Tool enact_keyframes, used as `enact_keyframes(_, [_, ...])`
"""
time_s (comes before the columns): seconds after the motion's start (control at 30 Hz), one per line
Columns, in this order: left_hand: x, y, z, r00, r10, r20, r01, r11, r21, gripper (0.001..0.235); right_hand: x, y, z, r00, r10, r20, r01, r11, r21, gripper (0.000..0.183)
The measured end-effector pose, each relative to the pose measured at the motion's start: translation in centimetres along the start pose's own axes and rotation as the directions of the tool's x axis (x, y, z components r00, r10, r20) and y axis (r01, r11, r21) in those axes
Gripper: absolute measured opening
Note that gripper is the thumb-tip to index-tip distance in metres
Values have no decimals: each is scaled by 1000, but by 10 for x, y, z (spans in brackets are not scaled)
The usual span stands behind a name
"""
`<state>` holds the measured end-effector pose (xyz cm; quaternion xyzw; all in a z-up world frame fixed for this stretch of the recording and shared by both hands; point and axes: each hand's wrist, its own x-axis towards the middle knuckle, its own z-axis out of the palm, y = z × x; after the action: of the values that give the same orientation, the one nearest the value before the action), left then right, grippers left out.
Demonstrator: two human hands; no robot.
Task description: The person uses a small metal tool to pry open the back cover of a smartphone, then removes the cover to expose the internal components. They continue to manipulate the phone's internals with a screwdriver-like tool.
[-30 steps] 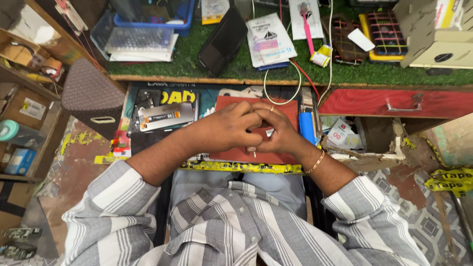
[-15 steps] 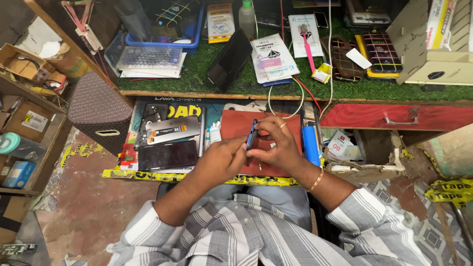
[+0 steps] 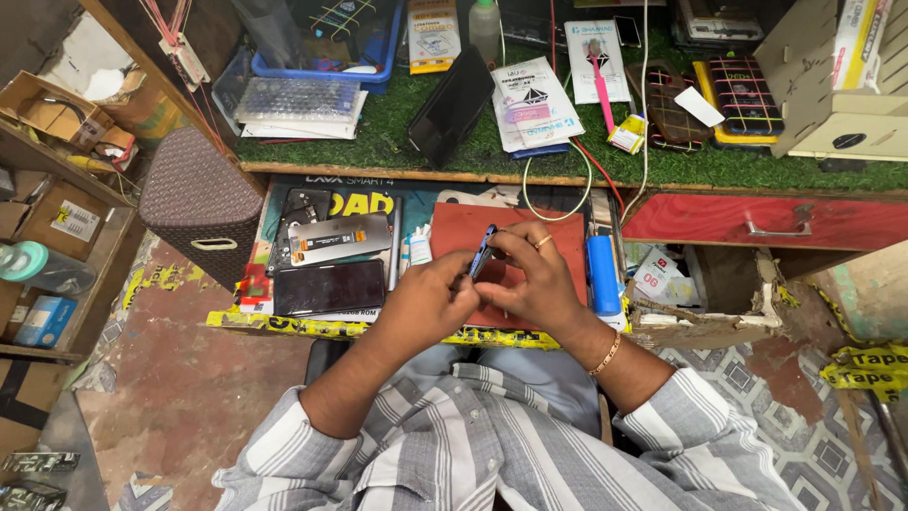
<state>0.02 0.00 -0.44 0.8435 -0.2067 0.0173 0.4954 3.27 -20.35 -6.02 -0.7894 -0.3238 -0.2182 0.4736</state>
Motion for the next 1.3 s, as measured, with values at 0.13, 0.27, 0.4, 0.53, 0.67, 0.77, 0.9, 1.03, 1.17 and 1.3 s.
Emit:
enact_keyframes(0.13, [0, -8, 11, 988, 116, -103, -111, 993, 49, 25, 0, -2, 2, 1000, 23, -20, -24, 999, -44, 62])
enact_keyframes(0.27, [-5, -14, 22, 970, 177, -169, -170, 984, 58, 23, 0, -2, -1, 1000, 17, -21, -19, 997, -78, 64])
enact_keyframes(0.4, [-11, -18, 30, 947, 216, -239, -192, 974, 119, 24, -4, -7, -3, 1000, 22, -6, -22, 999, -40, 62])
enact_keyframes(0.53, [-13, -23, 38, 912, 242, -332, -204, 968, 147, 28, -7, -11, -7, 999, 53, 9, -54, 999, 11, 51])
enact_keyframes(0.67, [-14, -35, 49, 900, 246, -359, -191, 965, 182, 36, -11, -12, -4, 996, 82, -35, -82, 997, -5, 51])
enact_keyframes(0.77, [-15, -39, 60, 843, 389, -371, -320, 918, 235, 41, -10, -13, -2, 987, 154, -54, -155, 988, -11, 57])
enact_keyframes(0.9, [-14, -50, 71, 806, 457, -376, -383, 887, 257, 45, -6, -8, -2, 998, 48, -51, -51, 997, -51, 69])
enact_keyframes(1.03, [-14, -70, 85, 829, 416, -373, -345, 906, 244, 51, -9, 4, -1, 997, 82, -4, -82, 996, -22, 74])
enact_keyframes(1.17, [-15, -89, 98, 889, 312, -334, -279, 950, 144, 52, -8, 18, -3, 996, 85, 17, -84, 996, -43, 77])
enact_keyframes(1.3, [-14, -101, 104, 913, 273, -304, -255, 962, 99, 50, -7, 23, -2, 994, 106, 39, -106, 994, 4, 72])
